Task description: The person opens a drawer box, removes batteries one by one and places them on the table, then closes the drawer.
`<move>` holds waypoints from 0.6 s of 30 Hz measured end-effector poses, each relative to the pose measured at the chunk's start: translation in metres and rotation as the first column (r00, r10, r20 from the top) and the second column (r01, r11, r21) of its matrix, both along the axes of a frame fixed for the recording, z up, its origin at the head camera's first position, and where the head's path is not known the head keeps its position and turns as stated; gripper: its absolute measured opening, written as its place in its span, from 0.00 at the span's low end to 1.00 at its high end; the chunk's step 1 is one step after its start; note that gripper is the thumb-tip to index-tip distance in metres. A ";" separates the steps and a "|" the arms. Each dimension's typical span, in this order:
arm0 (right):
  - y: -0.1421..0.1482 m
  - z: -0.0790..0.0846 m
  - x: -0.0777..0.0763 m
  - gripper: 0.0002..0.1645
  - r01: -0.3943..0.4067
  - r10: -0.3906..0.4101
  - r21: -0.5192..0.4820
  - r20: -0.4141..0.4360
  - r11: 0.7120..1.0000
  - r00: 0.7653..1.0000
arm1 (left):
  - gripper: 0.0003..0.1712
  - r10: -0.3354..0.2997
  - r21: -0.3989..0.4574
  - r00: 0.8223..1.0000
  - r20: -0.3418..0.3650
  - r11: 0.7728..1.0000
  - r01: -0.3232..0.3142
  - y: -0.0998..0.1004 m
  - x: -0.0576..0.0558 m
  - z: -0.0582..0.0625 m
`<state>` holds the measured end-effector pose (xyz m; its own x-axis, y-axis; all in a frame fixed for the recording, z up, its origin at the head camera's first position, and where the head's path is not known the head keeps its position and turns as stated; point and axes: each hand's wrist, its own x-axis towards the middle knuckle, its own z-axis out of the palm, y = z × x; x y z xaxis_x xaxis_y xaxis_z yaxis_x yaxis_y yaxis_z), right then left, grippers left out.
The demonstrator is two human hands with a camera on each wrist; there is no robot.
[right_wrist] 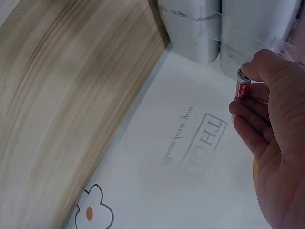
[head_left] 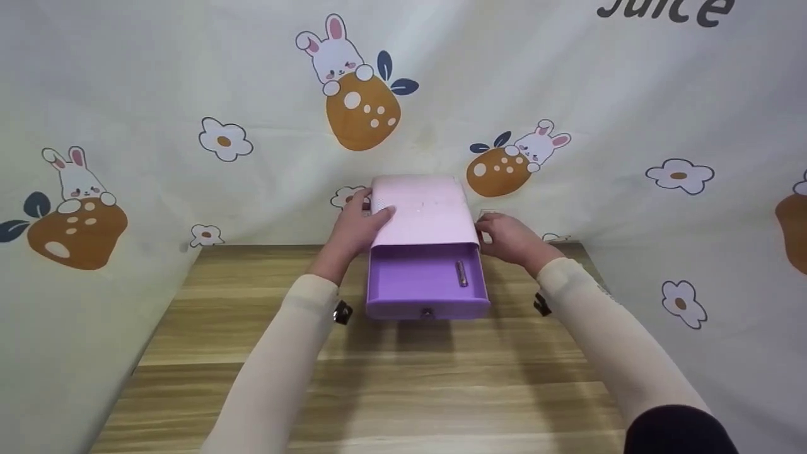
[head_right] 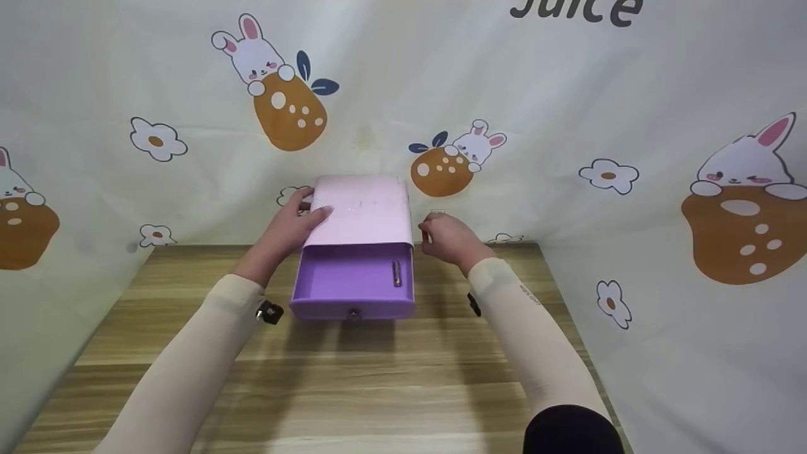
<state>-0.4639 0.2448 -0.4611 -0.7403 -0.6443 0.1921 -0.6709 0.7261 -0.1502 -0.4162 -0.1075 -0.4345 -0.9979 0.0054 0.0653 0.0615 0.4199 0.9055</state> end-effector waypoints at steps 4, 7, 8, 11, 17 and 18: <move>0.001 -0.006 0.000 0.18 0.010 -0.010 0.001 0.021 1.000 1.000 | 0.51 0.000 -0.002 1.000 -0.003 1.000 0.000 0.001 0.001 0.000; 0.001 -0.009 0.001 0.23 0.021 -0.021 -0.004 0.033 1.000 0.999 | 0.51 -0.001 -0.003 1.000 -0.003 1.000 0.001 0.001 0.002 -0.001; 0.000 -0.010 0.000 0.24 0.022 -0.022 -0.008 0.032 1.000 0.999 | 0.51 -0.001 -0.002 1.000 -0.003 1.000 0.001 0.001 0.002 -0.001; 0.000 -0.014 -0.001 0.26 0.012 -0.012 -0.010 0.012 1.000 1.000 | 0.51 0.000 -0.001 1.000 -0.012 1.000 0.000 0.000 0.002 -0.001; 0.001 -0.019 -0.005 0.26 -0.019 0.019 0.006 -0.033 1.000 0.999 | 0.51 -0.005 -0.009 0.999 -0.032 1.000 0.005 -0.001 0.000 -0.001; 0.001 -0.020 -0.005 0.25 -0.021 0.021 0.007 -0.038 1.000 0.999 | 0.51 -0.005 -0.011 0.999 -0.032 1.000 0.004 -0.001 0.000 -0.001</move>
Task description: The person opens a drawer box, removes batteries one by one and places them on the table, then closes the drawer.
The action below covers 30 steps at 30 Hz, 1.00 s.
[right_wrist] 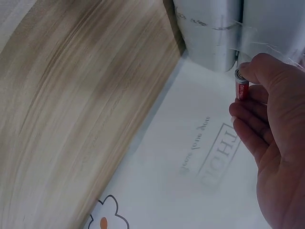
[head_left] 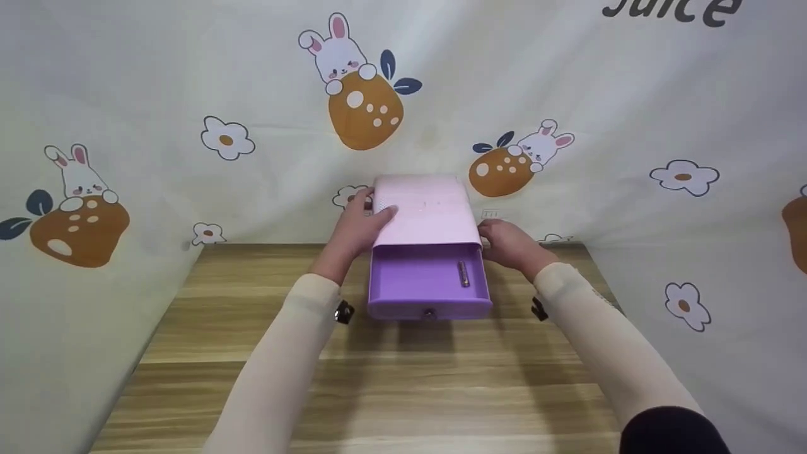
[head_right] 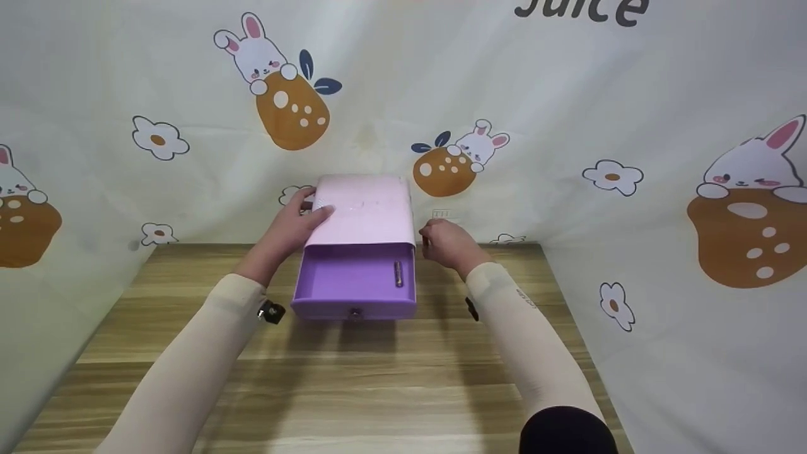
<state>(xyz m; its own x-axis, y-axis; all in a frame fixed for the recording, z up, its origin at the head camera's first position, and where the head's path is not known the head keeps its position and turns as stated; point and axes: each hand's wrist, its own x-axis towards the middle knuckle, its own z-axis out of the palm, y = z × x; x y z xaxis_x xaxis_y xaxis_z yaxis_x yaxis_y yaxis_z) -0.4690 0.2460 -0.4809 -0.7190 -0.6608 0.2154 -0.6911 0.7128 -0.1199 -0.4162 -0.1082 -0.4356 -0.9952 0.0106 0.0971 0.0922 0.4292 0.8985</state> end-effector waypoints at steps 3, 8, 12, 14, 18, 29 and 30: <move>0.000 -0.002 0.000 0.25 -0.006 0.006 0.002 -0.004 1.000 1.000 | 0.51 0.001 0.000 1.000 0.003 1.000 -0.001 0.000 0.000 0.001; 0.001 -0.007 -0.001 0.26 0.007 -0.006 -0.003 0.017 1.000 1.000 | 0.50 0.002 -0.002 1.000 0.000 1.000 -0.002 0.001 0.000 0.001; 0.000 -0.012 -0.001 0.25 0.024 -0.024 0.002 0.027 1.000 0.999 | 0.51 0.004 0.008 1.000 0.003 1.000 -0.004 0.001 0.000 0.001; 0.000 -0.014 -0.001 0.24 0.033 -0.033 0.003 0.032 0.999 0.999 | 0.51 0.004 0.008 1.000 0.006 1.000 -0.004 0.001 0.000 0.001; 0.000 -0.017 -0.001 0.23 0.056 -0.057 0.018 0.048 0.998 0.997 | 0.51 0.006 0.004 1.000 0.011 1.000 -0.006 0.001 0.000 0.002; 0.000 -0.029 -0.002 0.17 0.085 -0.086 0.014 0.077 0.996 0.993 | 0.50 0.002 0.019 1.000 0.010 1.000 -0.002 0.000 -0.001 0.000; 0.000 -0.030 -0.002 0.17 0.088 -0.089 0.014 0.083 0.996 0.993 | 0.50 0.003 0.015 1.000 0.014 1.000 -0.004 0.001 -0.001 0.000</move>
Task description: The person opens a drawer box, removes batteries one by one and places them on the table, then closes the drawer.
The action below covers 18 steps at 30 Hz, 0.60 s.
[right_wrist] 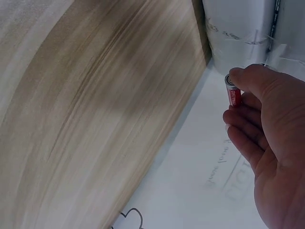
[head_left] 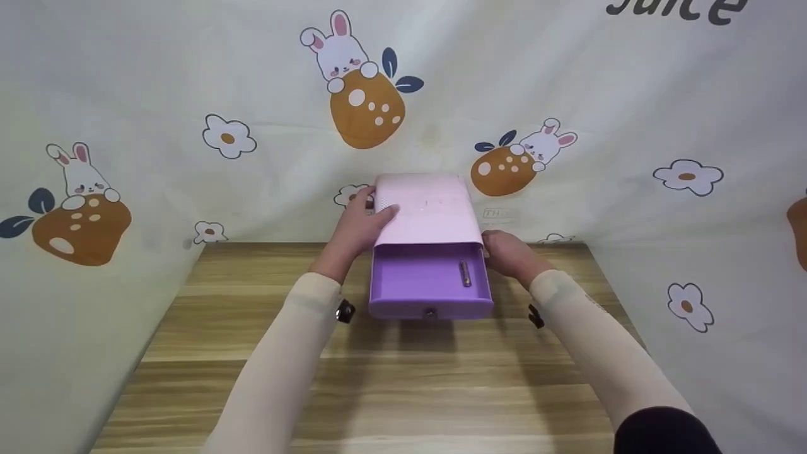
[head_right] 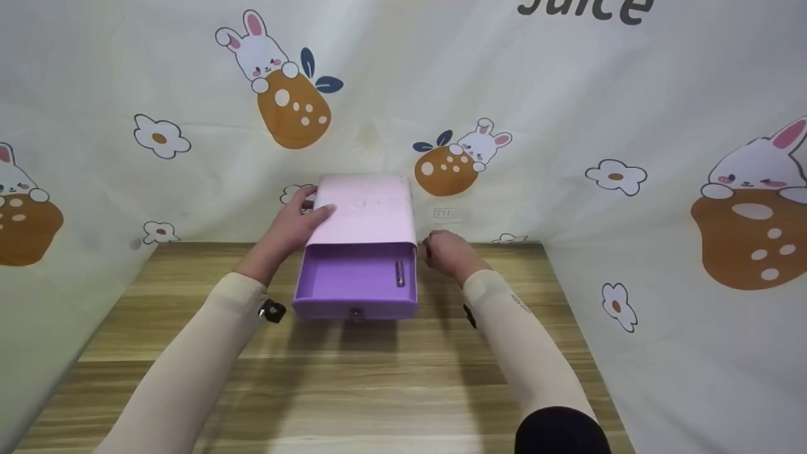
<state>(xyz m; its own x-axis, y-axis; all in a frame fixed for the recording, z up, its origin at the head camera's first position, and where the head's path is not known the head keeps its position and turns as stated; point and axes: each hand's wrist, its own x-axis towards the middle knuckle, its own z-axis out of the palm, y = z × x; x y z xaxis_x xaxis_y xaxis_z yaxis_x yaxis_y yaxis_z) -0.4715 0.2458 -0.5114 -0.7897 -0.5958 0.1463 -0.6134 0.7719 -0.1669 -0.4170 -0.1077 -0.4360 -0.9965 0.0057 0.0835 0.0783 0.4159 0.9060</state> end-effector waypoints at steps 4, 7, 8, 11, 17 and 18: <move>0.000 -0.005 -0.002 0.16 0.002 -0.002 0.002 0.010 1.000 1.000 | 0.50 0.002 0.000 1.000 0.009 1.000 -0.002 -0.001 -0.001 -0.001; 0.000 -0.008 -0.002 0.16 0.009 -0.009 0.010 0.011 1.000 1.000 | 0.50 0.006 -0.001 1.000 0.010 1.000 -0.006 -0.001 -0.001 -0.001; 0.000 -0.009 -0.002 0.15 0.015 -0.015 0.010 0.014 1.000 1.000 | 0.50 0.007 -0.001 1.000 0.010 1.000 -0.007 -0.001 -0.001 -0.001; 0.000 -0.012 -0.003 0.16 0.040 -0.040 0.008 0.039 0.999 0.998 | 0.50 0.008 -0.002 1.000 0.010 1.000 -0.008 0.000 0.000 0.000; 0.003 -0.019 -0.004 0.14 0.071 -0.071 0.009 0.053 0.997 0.996 | 0.49 0.008 -0.003 1.000 0.011 1.000 -0.008 0.000 0.001 0.001; 0.003 -0.020 -0.004 0.14 0.076 -0.076 0.009 0.054 0.997 0.996 | 0.49 0.008 -0.001 1.000 0.011 1.000 -0.008 0.000 0.002 0.001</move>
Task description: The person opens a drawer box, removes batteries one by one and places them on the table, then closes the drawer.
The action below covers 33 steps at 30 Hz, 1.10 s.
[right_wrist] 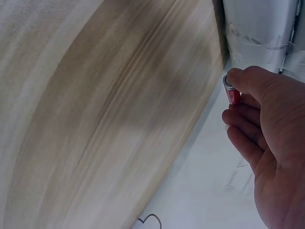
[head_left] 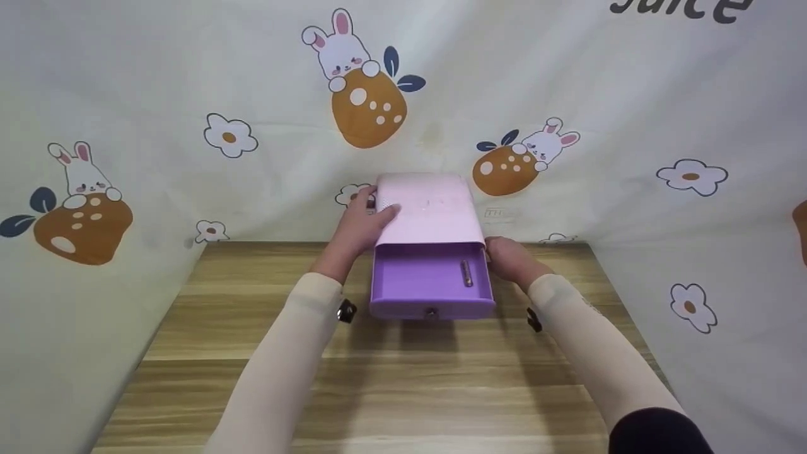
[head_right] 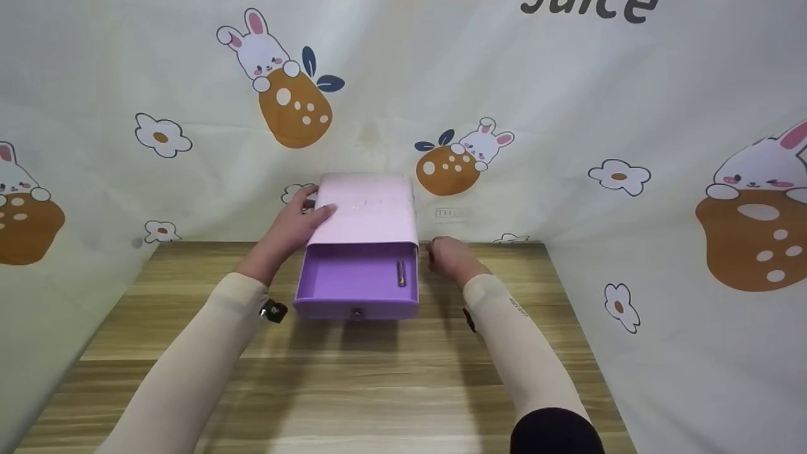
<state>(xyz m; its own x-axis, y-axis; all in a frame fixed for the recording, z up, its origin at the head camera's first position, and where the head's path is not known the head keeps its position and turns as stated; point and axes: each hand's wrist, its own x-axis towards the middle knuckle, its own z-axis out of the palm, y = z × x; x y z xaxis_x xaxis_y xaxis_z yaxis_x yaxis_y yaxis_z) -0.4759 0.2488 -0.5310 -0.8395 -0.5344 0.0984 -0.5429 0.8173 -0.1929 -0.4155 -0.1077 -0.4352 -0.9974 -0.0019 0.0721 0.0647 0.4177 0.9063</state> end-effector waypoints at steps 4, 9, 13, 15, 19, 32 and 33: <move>0.001 -0.004 -0.001 0.13 0.019 -0.018 -0.028 0.016 0.999 1.000 | 0.49 -0.005 0.012 1.000 0.001 1.000 0.005 0.000 -0.001 -0.001; 0.000 -0.007 0.001 0.10 0.017 -0.012 -0.085 0.051 0.996 0.999 | 0.49 -0.019 0.043 1.000 -0.013 0.999 0.019 -0.001 -0.003 -0.002; -0.001 -0.007 0.002 0.10 0.037 -0.031 -0.107 0.063 0.994 0.998 | 0.50 -0.014 0.042 1.000 -0.011 0.999 0.015 0.000 -0.003 -0.002; -0.001 -0.007 0.002 0.11 0.045 -0.038 -0.114 0.069 0.992 0.997 | 0.50 -0.008 0.032 1.000 -0.009 0.999 0.008 0.000 -0.003 -0.002; -0.001 -0.009 0.002 0.16 0.032 -0.023 -0.123 0.073 0.992 0.997 | 0.50 -0.001 0.021 1.000 -0.002 1.000 0.001 0.000 -0.002 -0.001; 0.000 -0.023 0.001 0.24 0.089 -0.041 -0.271 0.179 0.958 0.983 | 0.50 -0.005 0.029 1.000 -0.005 1.000 0.005 0.001 -0.002 -0.001; 0.000 -0.023 0.002 0.24 0.094 -0.046 -0.274 0.178 0.957 0.983 | 0.50 -0.006 0.031 1.000 -0.006 0.999 0.006 0.001 -0.002 -0.002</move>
